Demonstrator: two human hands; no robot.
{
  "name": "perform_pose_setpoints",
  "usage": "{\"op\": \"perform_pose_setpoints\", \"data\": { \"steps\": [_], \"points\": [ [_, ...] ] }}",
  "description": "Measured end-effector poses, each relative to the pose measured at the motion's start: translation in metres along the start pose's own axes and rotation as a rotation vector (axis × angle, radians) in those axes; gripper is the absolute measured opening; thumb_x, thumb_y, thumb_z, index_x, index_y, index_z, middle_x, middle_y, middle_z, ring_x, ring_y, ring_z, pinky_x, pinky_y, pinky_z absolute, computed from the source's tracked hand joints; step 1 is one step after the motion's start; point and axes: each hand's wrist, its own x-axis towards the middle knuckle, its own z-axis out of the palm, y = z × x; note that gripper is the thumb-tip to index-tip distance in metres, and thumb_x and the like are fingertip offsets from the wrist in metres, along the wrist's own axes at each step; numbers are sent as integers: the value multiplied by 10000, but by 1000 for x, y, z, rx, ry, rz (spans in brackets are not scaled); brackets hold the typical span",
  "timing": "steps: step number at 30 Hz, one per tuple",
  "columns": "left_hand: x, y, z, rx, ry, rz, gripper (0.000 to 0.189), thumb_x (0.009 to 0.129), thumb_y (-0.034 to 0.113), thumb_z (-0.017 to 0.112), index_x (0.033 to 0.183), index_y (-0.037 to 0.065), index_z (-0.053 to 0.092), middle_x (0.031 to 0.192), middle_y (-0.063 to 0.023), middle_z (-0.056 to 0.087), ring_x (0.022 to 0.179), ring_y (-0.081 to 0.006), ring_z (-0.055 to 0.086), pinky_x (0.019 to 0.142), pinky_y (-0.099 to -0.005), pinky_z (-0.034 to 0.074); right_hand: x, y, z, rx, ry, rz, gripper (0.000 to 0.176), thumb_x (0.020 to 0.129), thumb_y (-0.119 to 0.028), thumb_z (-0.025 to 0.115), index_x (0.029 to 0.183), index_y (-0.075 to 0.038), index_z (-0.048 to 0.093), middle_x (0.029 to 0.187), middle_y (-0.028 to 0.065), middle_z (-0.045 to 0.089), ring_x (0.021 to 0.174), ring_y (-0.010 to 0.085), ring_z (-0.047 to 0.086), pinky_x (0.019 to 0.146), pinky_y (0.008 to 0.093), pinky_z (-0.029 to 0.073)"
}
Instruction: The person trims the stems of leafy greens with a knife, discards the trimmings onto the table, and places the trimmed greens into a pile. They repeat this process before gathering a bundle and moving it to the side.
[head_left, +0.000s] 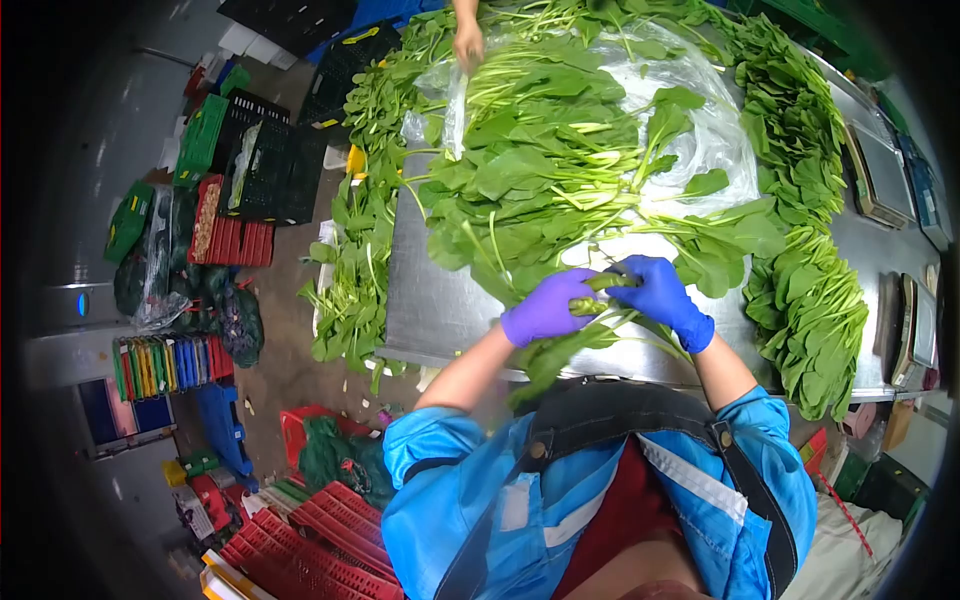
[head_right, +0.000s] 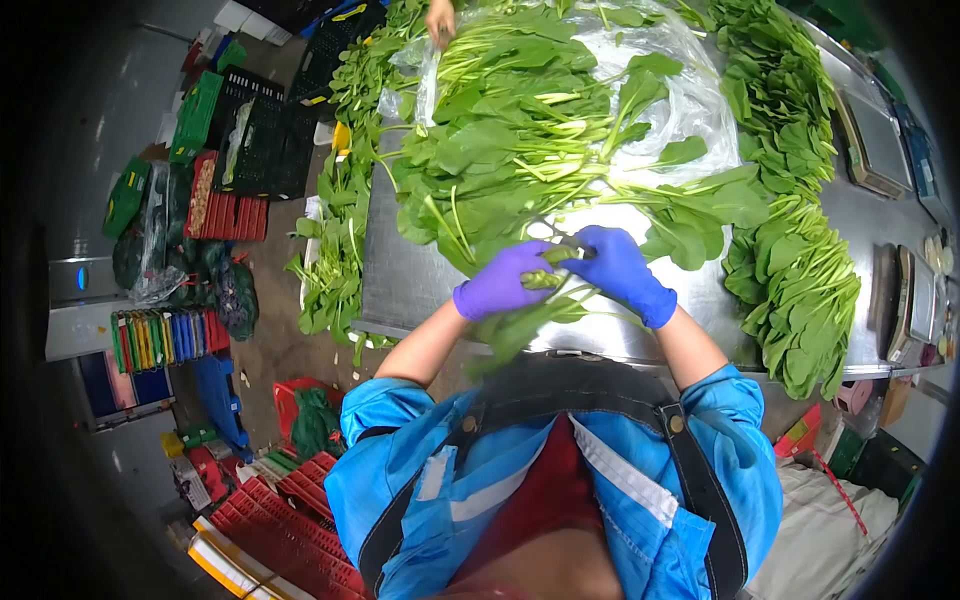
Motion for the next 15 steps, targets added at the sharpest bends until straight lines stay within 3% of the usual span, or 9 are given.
{"op": "perform_pose_setpoints", "data": {
  "steps": [1, 3, 4, 6, 11, 13, 14, 15],
  "points": [
    [2, 6, -5, -194, -23, -138, 253, 677, 169, 747, 891, 77, 647, 1155, -184, 553, 1020, -342, 562, 877, -390, 450, 4, 5, 1, 245, 74, 67, 324, 697, -159, 735, 1010, -88, 683, 781, 120, 644, 652, 254, 624, 592, 337, 490],
    [6, 11, -13, -162, 89, -180, 281, 673, 184, 763, 900, 74, 640, 1178, -174, 553, 1034, -329, 561, 887, -372, 443, 7, -6, -4, 101, 303, -45, 409, 724, -91, 681, 1130, -116, 635, 840, 119, 660, 684, 269, 635, 603, 337, 500],
    [9, 10, -17, -163, 123, -158, 287, 668, 180, 767, 901, 75, 636, 1182, -176, 551, 1036, -328, 561, 889, -372, 442, 9, -4, -3, 98, 304, -52, 409, 724, -91, 681, 1130, -116, 635, 840, 119, 660, 684, 269, 635, 603, 337, 500],
    [11, 17, -22, -164, 156, -133, 300, 656, 174, 779, 890, 70, 623, 1156, -182, 559, 1026, -315, 563, 884, -361, 443, 9, 1, 3, -93, 291, -208, 481, 746, -56, 599, 1217, -148, 577, 871, 134, 658, 707, 297, 630, 614, 369, 498],
    [7, 25, -23, -142, 140, -170, 288, 662, 160, 771, 874, 51, 609, 1134, -166, 568, 999, -300, 577, 867, -355, 457, 20, 8, 10, -124, 174, -161, 517, 730, -45, 535, 1230, -172, 572, 828, 158, 647, 702, 339, 612, 633, 412, 480],
    [0, 18, -24, -168, 191, -142, 278, 662, 144, 776, 866, 59, 607, 1121, -147, 570, 984, -286, 572, 855, -333, 453, 22, 32, 10, -161, 29, -69, 499, 735, -40, 527, 1214, -166, 588, 796, 184, 636, 707, 341, 613, 649, 398, 485],
    [-4, 11, -27, -197, 157, -145, 277, 666, 141, 772, 874, 61, 608, 1124, -141, 570, 981, -288, 575, 853, -334, 457, 20, 41, 9, -46, -31, 87, 415, 795, -75, 550, 1199, -152, 602, 764, 157, 653, 703, 282, 640, 653, 362, 489],
    [-5, 7, -31, -224, 123, -146, 275, 670, 138, 769, 882, 64, 609, 1128, -136, 570, 979, -290, 577, 850, -335, 460, 19, 37, 9, -47, -29, 82, 415, 795, -75, 550, 1199, -152, 602, 764, 157, 653, 703, 282, 640, 653, 362, 489]
  ]
}}
